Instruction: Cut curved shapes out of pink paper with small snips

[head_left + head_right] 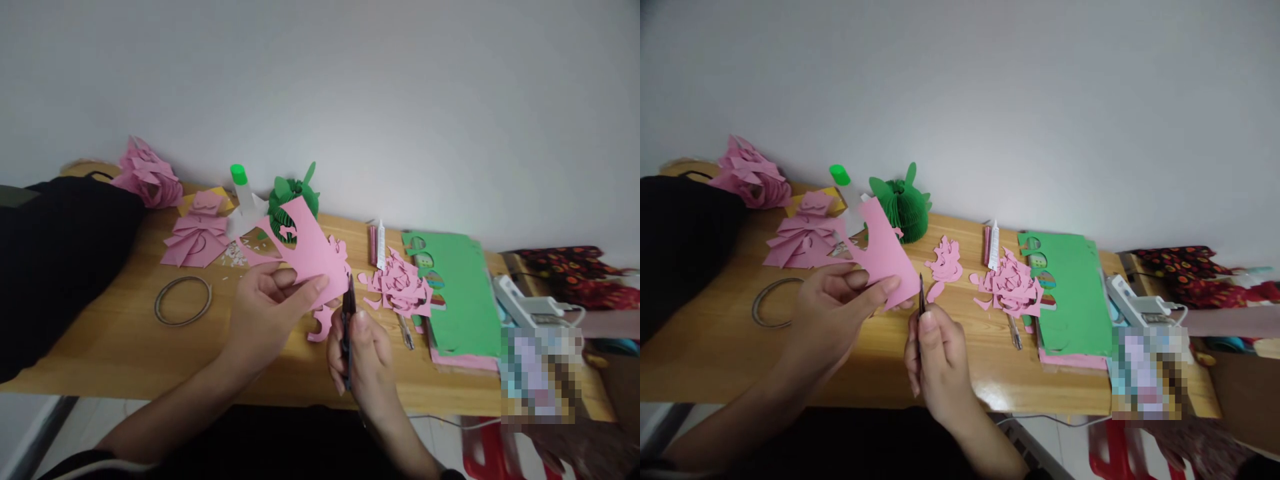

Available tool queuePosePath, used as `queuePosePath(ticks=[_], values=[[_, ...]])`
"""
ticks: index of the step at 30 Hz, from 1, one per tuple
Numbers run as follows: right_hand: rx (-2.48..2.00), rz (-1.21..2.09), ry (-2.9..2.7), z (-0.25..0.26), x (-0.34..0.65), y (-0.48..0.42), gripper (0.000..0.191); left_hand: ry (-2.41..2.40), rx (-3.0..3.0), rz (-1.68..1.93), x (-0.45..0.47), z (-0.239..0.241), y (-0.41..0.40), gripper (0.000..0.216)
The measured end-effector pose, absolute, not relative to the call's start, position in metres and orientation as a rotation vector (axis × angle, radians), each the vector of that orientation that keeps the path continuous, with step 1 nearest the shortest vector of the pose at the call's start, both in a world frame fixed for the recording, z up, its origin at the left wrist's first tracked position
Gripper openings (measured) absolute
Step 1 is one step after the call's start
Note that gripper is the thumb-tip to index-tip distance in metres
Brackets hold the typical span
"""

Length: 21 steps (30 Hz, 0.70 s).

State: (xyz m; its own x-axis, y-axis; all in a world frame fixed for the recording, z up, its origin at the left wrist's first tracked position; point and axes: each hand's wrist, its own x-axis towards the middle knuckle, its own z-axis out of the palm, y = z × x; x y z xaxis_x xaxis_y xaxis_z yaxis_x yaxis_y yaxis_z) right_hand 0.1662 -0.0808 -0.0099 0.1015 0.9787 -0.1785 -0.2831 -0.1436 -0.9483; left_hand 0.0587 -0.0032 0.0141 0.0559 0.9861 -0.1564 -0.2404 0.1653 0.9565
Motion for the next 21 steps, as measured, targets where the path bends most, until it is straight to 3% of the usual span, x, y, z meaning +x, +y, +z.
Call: queuePosePath(ticks=[10,21], values=[[-1.123,1.449,-0.818,-0.009,0.174,-0.082,0.045,1.05,1.163,0.916,0.047,0.026,0.004,0.034],[-1.155,1.475,-0.825,-0.006,0.175,-0.083,0.045,1.058,1.138,1.049,0.045,0.02,0.006,0.026]])
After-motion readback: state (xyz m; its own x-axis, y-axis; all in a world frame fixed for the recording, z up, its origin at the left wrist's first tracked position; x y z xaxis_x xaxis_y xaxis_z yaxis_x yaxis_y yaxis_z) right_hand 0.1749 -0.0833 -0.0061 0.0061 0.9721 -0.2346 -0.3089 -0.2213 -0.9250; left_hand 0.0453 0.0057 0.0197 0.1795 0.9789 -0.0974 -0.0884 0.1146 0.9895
